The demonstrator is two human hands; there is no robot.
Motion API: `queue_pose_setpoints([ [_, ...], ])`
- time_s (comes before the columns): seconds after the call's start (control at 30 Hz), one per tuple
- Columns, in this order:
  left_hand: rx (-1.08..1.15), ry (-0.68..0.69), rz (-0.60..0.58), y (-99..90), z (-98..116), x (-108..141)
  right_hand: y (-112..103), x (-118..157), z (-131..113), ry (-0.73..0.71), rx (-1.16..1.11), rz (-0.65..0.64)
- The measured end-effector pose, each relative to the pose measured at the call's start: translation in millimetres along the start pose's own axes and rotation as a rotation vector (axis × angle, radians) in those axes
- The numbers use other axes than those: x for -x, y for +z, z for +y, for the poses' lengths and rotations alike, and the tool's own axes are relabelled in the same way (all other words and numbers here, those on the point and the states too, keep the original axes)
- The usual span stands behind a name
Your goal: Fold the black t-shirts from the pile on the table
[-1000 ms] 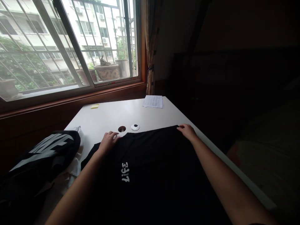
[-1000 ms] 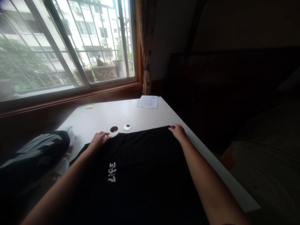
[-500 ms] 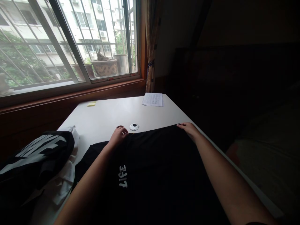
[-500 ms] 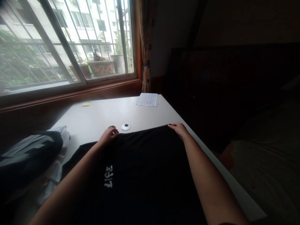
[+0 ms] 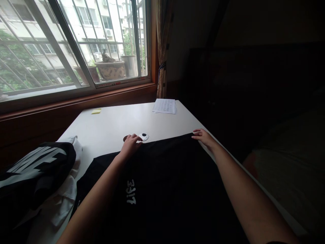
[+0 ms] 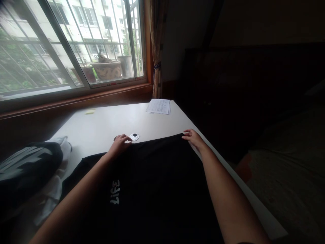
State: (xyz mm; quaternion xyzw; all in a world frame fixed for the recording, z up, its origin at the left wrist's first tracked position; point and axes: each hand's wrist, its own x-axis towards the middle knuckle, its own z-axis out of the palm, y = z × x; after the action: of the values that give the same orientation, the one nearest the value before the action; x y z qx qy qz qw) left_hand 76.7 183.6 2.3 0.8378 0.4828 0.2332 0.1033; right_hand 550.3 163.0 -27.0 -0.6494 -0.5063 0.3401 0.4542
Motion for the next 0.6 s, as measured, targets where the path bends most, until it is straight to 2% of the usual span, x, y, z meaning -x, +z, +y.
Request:
queue_pose_setpoints([
  [0.13, -0.035, 0.095, -0.064, 7.7, 18, -12, 0, 1, 2, -0.066, 0.007, -0.017],
  [0.33, 0.008, 0.139, -0.099, 13.3, 37, -23, 1, 0, 0, -0.106, 0.097, -0.086],
  [0.47, 0.026, 0.138, -0.099, 17.0, 39, -26, -1, -1, 3, -0.133, 0.095, -0.088],
  [0.6, 0.044, 0.098, -0.106, 21.8, 34, -30, -3, -3, 8, -0.128, -0.006, -0.073],
])
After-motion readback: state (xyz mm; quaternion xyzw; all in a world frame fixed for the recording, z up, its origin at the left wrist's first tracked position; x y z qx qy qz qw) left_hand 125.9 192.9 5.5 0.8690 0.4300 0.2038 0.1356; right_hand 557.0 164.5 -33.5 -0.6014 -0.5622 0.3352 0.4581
